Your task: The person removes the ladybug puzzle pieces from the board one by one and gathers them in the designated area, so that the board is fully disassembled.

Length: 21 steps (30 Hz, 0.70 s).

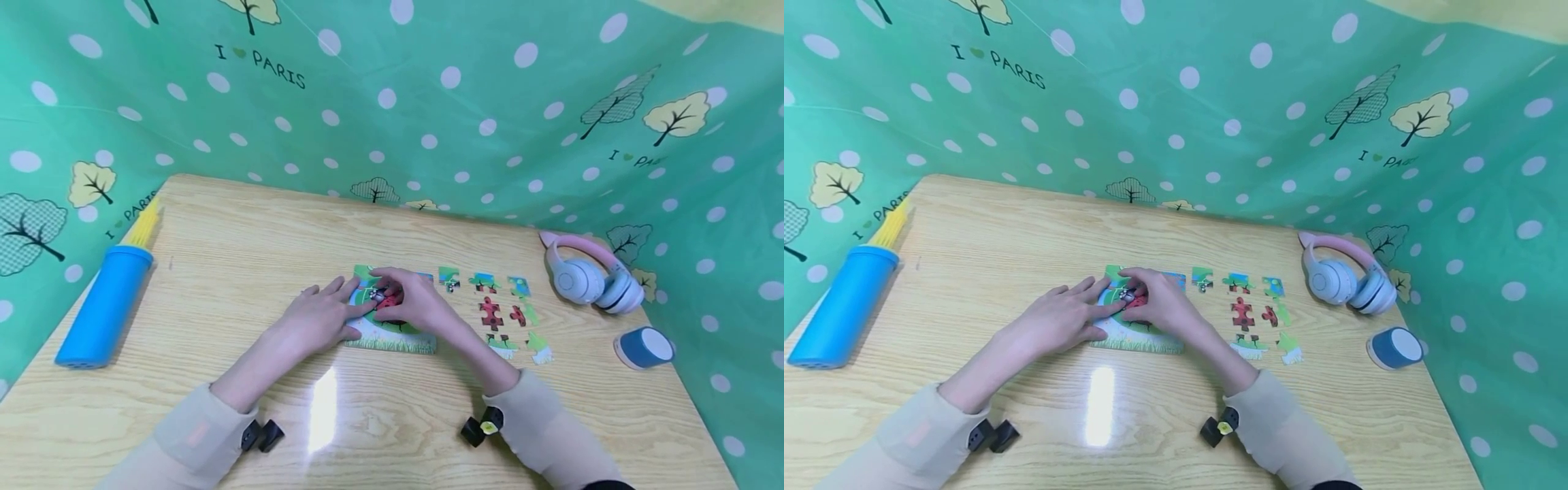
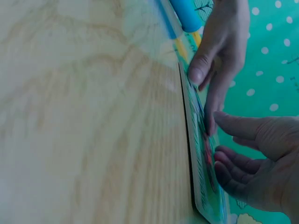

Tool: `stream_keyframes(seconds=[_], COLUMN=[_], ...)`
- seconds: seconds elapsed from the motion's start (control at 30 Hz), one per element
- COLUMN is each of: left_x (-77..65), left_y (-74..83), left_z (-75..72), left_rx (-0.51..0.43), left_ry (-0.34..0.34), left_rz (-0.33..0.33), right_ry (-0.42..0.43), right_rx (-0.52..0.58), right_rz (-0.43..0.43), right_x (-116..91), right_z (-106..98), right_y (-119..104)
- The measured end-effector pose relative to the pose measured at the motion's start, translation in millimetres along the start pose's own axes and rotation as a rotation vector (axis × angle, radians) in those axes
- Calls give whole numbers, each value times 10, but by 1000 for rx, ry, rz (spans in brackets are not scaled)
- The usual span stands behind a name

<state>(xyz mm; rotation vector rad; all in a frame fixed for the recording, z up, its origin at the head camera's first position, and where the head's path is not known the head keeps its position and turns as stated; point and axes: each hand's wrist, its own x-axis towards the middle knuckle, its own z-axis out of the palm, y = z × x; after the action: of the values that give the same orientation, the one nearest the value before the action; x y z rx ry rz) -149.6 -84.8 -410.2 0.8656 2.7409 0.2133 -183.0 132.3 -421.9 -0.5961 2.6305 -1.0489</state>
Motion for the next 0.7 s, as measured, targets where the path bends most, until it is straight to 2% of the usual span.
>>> stream_keyframes(seconds=[0.27, 0.5, 0.6, 0.7], left_x=[-9, 1, -9, -45], left_y=[-3, -11, -43, -117], left_z=[14, 13, -18, -69], left_rx=[-2, 3, -19, -84], left_ry=[28, 15, -2, -46], left_rz=[3, 8, 48, 104], right_ry=[-18, -26, -24, -26], right_rx=[-44, -51, -68, -94], right_rz=[14, 46, 45, 41], right_x=[2, 11, 15, 9], right_z=[80, 80, 83, 91], right_y=[-92, -111, -107, -113])
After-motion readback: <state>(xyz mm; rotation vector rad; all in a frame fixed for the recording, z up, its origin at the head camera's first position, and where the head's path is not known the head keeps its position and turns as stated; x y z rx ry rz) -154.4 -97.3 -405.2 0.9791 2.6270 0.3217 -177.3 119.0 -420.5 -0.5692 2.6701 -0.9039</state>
